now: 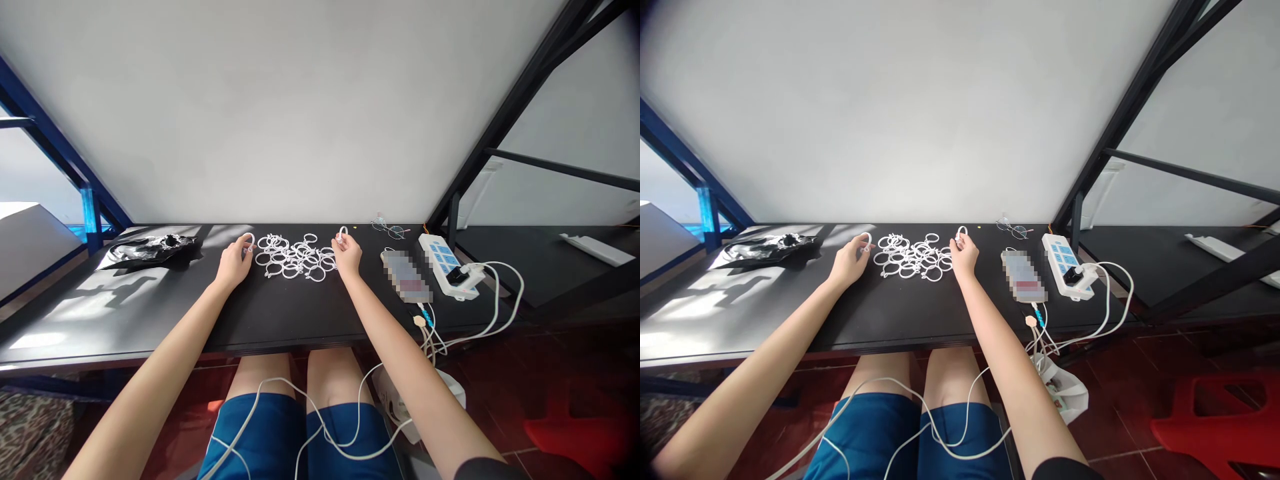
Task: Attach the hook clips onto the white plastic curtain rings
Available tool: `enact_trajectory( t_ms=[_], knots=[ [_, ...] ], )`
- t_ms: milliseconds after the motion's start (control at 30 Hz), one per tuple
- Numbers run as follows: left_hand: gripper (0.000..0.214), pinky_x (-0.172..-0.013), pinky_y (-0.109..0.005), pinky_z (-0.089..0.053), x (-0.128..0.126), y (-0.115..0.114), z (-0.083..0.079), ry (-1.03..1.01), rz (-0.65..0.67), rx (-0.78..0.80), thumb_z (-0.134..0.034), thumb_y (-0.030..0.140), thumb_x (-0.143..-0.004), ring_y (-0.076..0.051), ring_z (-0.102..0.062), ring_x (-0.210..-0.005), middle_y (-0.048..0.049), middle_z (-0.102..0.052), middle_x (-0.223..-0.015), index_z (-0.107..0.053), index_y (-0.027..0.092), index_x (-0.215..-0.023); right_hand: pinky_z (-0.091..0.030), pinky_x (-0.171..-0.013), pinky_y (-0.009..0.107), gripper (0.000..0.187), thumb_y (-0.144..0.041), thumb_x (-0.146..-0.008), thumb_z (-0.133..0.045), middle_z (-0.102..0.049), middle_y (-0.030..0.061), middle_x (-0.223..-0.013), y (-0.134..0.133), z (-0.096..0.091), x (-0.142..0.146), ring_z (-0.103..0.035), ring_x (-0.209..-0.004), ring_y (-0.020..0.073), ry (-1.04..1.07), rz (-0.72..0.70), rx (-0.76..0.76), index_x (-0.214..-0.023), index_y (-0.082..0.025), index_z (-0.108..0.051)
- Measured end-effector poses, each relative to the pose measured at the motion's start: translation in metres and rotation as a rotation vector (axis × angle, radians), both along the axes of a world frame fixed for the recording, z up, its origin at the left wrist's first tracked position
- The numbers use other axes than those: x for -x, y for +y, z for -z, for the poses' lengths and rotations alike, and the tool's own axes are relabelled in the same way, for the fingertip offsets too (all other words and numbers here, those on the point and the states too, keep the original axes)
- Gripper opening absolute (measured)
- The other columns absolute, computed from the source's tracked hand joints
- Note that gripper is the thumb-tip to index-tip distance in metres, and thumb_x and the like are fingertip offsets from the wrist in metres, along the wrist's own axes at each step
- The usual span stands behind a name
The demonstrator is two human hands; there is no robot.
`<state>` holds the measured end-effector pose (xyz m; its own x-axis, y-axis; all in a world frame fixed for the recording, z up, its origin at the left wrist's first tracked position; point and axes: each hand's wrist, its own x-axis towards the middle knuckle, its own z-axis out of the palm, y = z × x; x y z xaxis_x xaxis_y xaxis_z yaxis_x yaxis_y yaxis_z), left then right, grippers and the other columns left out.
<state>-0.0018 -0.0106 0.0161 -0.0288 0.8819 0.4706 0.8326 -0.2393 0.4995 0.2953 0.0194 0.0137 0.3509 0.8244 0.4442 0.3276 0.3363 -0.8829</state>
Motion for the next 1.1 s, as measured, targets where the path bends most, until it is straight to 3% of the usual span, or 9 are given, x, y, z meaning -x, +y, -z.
enact_trajectory(
  t_ms=[100, 167, 333, 500, 700, 900, 1000, 1100],
  knots=[
    [0.037, -0.083, -0.036, -0.048, 0.000, 0.000, 0.000, -0.001, 0.001, 0.007, -0.044, 0.031, -0.085, -0.025, -0.061, -0.097, -0.0079, -0.070, -0.108, -0.055, 0.019, -0.118, -0.052, -0.095, 0.035, 0.051, -0.016, -0.078, -0.056, -0.069, 0.0147, -0.113, 0.000, 0.000, 0.000, -0.067, -0.104, 0.0201, 0.065, -0.018, -0.034, -0.129, -0.012, -0.052],
    [0.033, -0.084, -0.036, -0.048, -0.001, 0.000, 0.001, 0.005, 0.012, 0.018, -0.047, 0.034, -0.084, -0.026, -0.060, -0.100, -0.0083, -0.069, -0.108, -0.057, 0.020, -0.112, -0.050, -0.097, 0.035, 0.055, -0.016, -0.081, -0.052, -0.069, 0.0144, -0.112, -0.001, -0.001, 0.001, -0.067, -0.105, 0.0186, 0.081, -0.028, -0.056, -0.135, -0.012, -0.045],
    [0.033, -0.088, -0.037, -0.048, 0.001, 0.003, 0.006, 0.033, 0.042, 0.046, -0.047, 0.037, -0.084, -0.026, -0.059, -0.105, -0.0097, -0.066, -0.112, -0.056, 0.020, -0.110, -0.054, -0.091, 0.033, 0.045, -0.021, -0.085, -0.050, -0.071, 0.0125, -0.104, -0.003, -0.003, 0.001, -0.071, -0.094, 0.0181, 0.096, -0.064, -0.033, -0.129, -0.013, -0.052],
    [0.035, -0.087, -0.038, -0.048, 0.003, 0.006, 0.010, 0.083, 0.034, 0.064, -0.045, 0.040, -0.084, -0.027, -0.059, -0.100, -0.0114, -0.064, -0.108, -0.057, 0.018, -0.108, -0.058, -0.080, 0.034, 0.047, -0.024, -0.086, -0.051, -0.073, 0.0107, -0.097, -0.005, -0.004, 0.003, -0.073, -0.085, 0.0194, 0.092, -0.114, -0.025, -0.132, -0.014, -0.049],
    [0.032, -0.090, -0.039, -0.046, -0.001, 0.003, 0.009, 0.091, 0.085, 0.078, -0.046, 0.042, -0.085, -0.026, -0.059, -0.096, -0.0092, -0.065, -0.104, -0.063, 0.021, -0.103, -0.060, -0.072, 0.031, 0.028, -0.030, -0.085, -0.054, -0.073, 0.0086, -0.092, -0.010, -0.010, 0.008, -0.073, -0.076, 0.0183, 0.073, -0.160, -0.039, -0.108, -0.016, -0.063],
    [0.030, -0.108, -0.052, -0.027, -0.012, -0.004, -0.012, 0.131, -0.034, -0.029, -0.052, 0.048, -0.086, -0.027, -0.058, -0.101, -0.0060, -0.068, -0.092, -0.066, 0.022, -0.085, -0.052, -0.047, 0.023, 0.035, -0.040, -0.078, -0.065, -0.074, 0.0096, -0.089, -0.015, -0.031, 0.021, -0.071, -0.061, 0.0169, 0.208, -0.263, -0.023, -0.102, -0.015, -0.067],
    [0.029, -0.106, -0.048, -0.031, -0.028, -0.005, -0.033, 0.129, 0.087, -0.081, -0.051, 0.045, -0.089, -0.026, -0.058, -0.102, -0.0057, -0.069, -0.092, -0.066, 0.021, -0.081, -0.042, -0.037, 0.021, 0.037, -0.044, -0.076, -0.067, -0.074, 0.0090, -0.086, -0.012, -0.043, 0.034, -0.063, -0.047, 0.0117, 0.218, -0.310, -0.004, -0.098, -0.015, -0.070],
    [0.033, -0.099, -0.044, -0.039, -0.057, -0.002, -0.052, 0.017, 0.279, -0.104, -0.041, 0.043, -0.095, -0.024, -0.059, -0.099, -0.0075, -0.068, -0.102, -0.064, 0.020, -0.100, -0.040, -0.037, 0.022, 0.036, -0.046, -0.077, -0.066, -0.072, 0.0046, -0.077, -0.006, -0.051, 0.049, -0.054, -0.041, 0.0080, 0.133, -0.383, -0.037, -0.096, -0.017, -0.073]
  ],
)
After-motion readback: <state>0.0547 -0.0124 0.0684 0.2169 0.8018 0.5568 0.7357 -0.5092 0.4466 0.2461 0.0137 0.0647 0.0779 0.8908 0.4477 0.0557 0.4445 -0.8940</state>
